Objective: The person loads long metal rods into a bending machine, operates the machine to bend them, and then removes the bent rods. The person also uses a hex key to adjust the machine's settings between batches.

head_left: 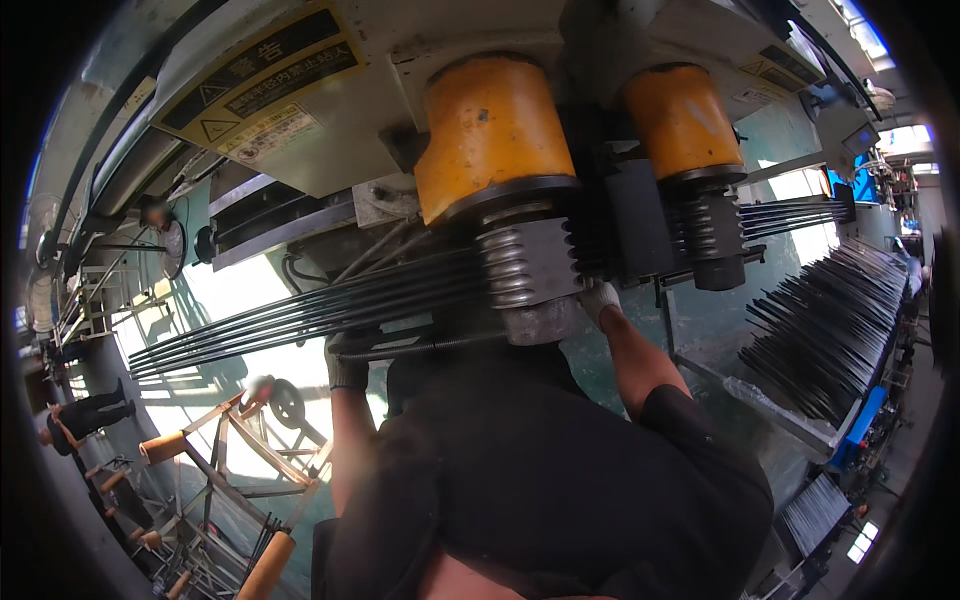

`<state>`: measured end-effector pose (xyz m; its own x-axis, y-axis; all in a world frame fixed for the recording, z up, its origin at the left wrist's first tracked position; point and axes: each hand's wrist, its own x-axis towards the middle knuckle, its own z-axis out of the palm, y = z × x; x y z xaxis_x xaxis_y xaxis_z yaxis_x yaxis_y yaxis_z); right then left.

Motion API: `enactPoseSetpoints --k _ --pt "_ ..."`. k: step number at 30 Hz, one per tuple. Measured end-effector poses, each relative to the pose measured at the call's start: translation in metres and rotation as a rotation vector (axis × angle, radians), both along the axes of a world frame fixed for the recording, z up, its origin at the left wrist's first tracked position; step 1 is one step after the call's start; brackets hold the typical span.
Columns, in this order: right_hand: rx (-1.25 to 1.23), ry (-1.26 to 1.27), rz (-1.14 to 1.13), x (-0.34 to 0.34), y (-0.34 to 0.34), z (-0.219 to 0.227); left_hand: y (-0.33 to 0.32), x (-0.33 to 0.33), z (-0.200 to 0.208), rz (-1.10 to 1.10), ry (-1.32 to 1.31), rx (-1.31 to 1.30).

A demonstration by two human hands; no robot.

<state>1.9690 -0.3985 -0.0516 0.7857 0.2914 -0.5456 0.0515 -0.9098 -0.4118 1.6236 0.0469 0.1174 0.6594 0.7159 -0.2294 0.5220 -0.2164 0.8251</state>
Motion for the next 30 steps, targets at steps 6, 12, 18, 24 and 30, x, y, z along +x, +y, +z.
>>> enactPoseSetpoints --k 6,12,18,24,30 --pt "0.216 0.206 -0.268 -0.031 0.001 -0.001 0.008 -0.002 0.013 -0.433 0.186 0.680" --pt "0.199 0.085 -0.372 -0.113 0.026 0.121 0.008 0.003 0.052 -0.254 0.105 0.329" --pt "0.656 -0.358 -0.345 -0.106 0.008 0.134 0.026 -0.011 0.067 -0.195 0.089 0.258" --pt "1.545 -0.157 -0.789 -0.089 0.073 0.287 0.063 -0.024 0.097 -0.143 -0.038 0.463" --pt "1.587 -0.173 -0.844 -0.067 0.092 0.290 0.036 -0.028 0.166 -0.044 -0.252 0.393"
